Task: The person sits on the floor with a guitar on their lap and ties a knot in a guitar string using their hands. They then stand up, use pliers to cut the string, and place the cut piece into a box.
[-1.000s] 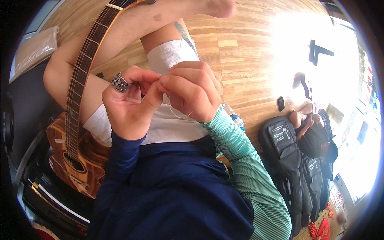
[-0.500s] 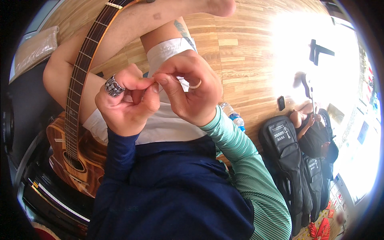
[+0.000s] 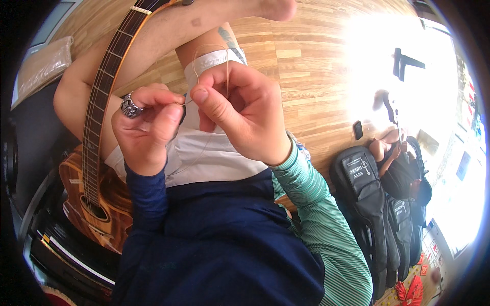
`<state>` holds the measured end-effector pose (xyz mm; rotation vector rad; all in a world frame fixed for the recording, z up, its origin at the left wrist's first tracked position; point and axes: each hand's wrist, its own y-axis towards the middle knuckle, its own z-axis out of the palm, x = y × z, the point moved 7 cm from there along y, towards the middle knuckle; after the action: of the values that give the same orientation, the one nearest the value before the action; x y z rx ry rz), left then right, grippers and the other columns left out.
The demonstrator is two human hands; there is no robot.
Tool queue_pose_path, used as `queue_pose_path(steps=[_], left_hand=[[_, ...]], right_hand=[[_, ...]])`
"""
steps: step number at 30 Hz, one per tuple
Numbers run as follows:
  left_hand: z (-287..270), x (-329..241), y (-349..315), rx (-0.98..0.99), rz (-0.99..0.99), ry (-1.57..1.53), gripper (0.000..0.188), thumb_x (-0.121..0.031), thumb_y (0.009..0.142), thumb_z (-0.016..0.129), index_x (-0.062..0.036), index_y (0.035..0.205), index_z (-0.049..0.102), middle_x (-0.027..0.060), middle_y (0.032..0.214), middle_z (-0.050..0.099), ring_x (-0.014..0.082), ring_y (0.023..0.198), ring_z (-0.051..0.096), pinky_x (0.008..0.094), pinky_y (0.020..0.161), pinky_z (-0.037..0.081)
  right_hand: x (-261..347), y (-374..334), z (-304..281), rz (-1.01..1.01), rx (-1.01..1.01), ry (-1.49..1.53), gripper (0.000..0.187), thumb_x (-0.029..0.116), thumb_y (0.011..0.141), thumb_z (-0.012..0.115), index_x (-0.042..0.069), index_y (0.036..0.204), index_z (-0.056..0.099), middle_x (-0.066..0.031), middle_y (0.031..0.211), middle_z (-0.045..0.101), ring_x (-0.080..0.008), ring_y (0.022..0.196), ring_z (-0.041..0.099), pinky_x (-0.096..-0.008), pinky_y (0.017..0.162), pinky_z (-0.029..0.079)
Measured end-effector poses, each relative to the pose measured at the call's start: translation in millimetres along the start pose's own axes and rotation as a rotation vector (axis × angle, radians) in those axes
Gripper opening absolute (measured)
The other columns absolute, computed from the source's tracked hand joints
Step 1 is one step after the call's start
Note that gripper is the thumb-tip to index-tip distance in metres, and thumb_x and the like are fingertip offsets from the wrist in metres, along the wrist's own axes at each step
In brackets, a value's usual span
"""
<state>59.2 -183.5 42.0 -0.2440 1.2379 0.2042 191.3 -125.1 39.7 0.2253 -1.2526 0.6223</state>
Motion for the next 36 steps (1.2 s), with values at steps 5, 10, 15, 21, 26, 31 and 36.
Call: queue_pose_path(steps=[5,10,15,21,26,31,36], left_hand=[[-15.8,6.0,-1.3,-0.068,-0.042,-0.027,0.009,0.001,0.086,0.062,0.0034,0.094,0.065,-0.0036,0.071,0.055,0.0009,0.063,0.044,0.0156,0.057,0.033],[-16.8,11.7,0.2,-0.089,-0.077,-0.028,0.013,-0.008,0.091,0.059,0.0020,0.095,0.065,-0.0046,0.067,0.052,0.0015,0.059,0.040,0.0172,0.053,0.029],[-13.4,10.1,-0.4,-0.099,-0.088,-0.008,0.019,-0.015,0.094,0.056,0.0015,0.095,0.066,-0.0047,0.064,0.051,0.0025,0.058,0.039,0.0183,0.052,0.029],[-7.8,-1.6,-6.0,0.000,-0.092,0.019,0.014,-0.008,0.093,0.057,0.0024,0.096,0.065,-0.0023,0.067,0.054,0.0031,0.063,0.044,0.0188,0.058,0.034],[2.0,-10.8,-6.9,0.084,0.031,-0.065,0.012,0.005,0.087,0.061,0.0050,0.099,0.063,0.0048,0.083,0.062,0.0060,0.074,0.053,0.0205,0.071,0.042],[2.6,-8.0,-7.0,0.135,0.058,-0.120,0.015,0.008,0.084,0.061,0.0055,0.098,0.062,0.0072,0.088,0.063,0.0071,0.077,0.055,0.0215,0.074,0.043],[3.2,-6.5,-8.4,0.152,0.031,-0.228,0.014,0.006,0.085,0.060,0.0042,0.098,0.061,0.0066,0.086,0.063,0.0062,0.075,0.053,0.0205,0.072,0.042]], right_hand=[[1.2,-2.4,3.2,0.055,-0.037,0.089,0.011,0.006,0.089,0.065,-0.004,0.088,0.059,-0.0024,0.067,0.059,-0.0057,0.052,0.054,-0.0177,0.047,0.043],[7.0,-6.3,3.6,-0.002,-0.082,0.044,0.012,0.006,0.088,0.067,-0.003,0.086,0.060,-0.0030,0.068,0.061,-0.0047,0.054,0.056,-0.0170,0.048,0.043],[20.9,-11.2,4.4,-0.192,-0.092,-0.114,0.010,0.003,0.085,0.069,-0.003,0.085,0.061,-0.0029,0.071,0.063,-0.0032,0.058,0.057,-0.0159,0.051,0.042],[30.4,-13.8,8.3,-0.238,-0.091,-0.134,0.009,0.001,0.084,0.070,-0.002,0.086,0.062,-0.0027,0.073,0.064,-0.0030,0.063,0.058,-0.0155,0.054,0.042],[30.5,-13.7,9.7,-0.252,-0.052,-0.157,0.009,0.001,0.084,0.070,-0.003,0.087,0.062,-0.0030,0.074,0.064,-0.0030,0.064,0.058,-0.0160,0.055,0.043],[30.6,-13.4,14.1,-0.242,-0.033,-0.140,0.009,0.002,0.085,0.069,-0.003,0.087,0.061,-0.0032,0.075,0.064,-0.0032,0.065,0.058,-0.0159,0.055,0.043],[28.1,-14.0,12.0,-0.234,-0.021,-0.178,0.009,0.002,0.085,0.069,-0.003,0.087,0.061,-0.0035,0.074,0.064,-0.0034,0.064,0.058,-0.0161,0.055,0.043]])
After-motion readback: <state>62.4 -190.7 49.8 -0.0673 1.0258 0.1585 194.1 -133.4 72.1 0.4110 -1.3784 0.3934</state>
